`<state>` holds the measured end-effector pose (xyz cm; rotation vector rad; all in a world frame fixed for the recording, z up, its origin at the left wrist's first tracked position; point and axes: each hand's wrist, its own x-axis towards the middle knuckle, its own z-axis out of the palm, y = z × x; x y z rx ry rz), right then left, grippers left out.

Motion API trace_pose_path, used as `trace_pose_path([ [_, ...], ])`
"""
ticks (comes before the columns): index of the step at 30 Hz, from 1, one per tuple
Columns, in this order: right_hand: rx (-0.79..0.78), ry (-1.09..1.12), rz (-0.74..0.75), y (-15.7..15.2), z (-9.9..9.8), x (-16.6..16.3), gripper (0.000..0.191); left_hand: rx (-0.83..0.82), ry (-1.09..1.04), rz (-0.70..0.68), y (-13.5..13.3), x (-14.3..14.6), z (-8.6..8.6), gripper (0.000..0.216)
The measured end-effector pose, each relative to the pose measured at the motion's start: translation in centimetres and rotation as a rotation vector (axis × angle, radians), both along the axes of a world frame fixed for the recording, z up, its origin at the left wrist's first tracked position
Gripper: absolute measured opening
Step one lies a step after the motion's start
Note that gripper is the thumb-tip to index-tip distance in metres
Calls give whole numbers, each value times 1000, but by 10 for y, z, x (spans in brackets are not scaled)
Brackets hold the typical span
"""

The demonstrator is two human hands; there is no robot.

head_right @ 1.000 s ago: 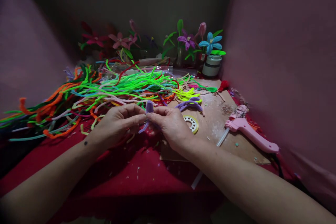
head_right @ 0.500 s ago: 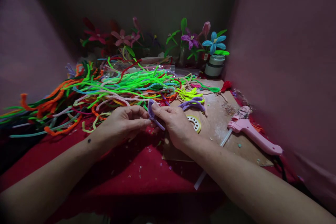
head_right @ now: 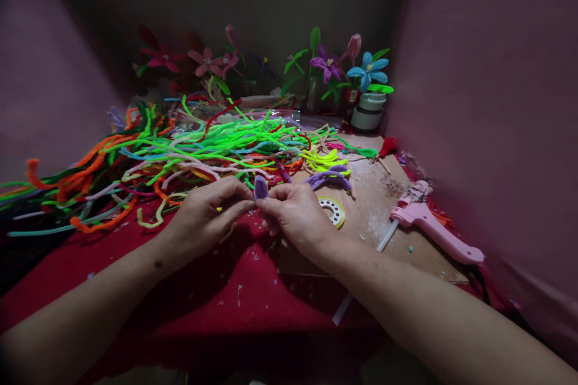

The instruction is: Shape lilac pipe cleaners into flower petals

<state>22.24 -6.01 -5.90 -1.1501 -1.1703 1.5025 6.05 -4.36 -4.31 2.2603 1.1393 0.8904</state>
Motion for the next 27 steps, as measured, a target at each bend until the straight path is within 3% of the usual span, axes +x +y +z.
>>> trace_pose_path([
  [5, -107, 101, 50, 2, 0, 1, 21, -510, -258, -92, 5, -1, 6, 20],
  [9, -86, 269, 10, 4, -1, -1, 26, -666, -419, -16, 6, -2, 3, 17],
  [13, -56, 246, 8, 4, 0, -2, 30, -837, -552, -27, 7, -1, -3, 17],
  [16, -22, 153, 12, 2, 2, -2, 25, -855, -584, -7, 9, 0, -4, 18],
  [21, 139, -94, -39, 2, 2, -1, 13, -808, -434, 20, 5, 3, 2, 13],
  [27, 381, -354, -133, -1, 2, -3, 12, -599, -355, 90, -7, 12, 10, 6],
])
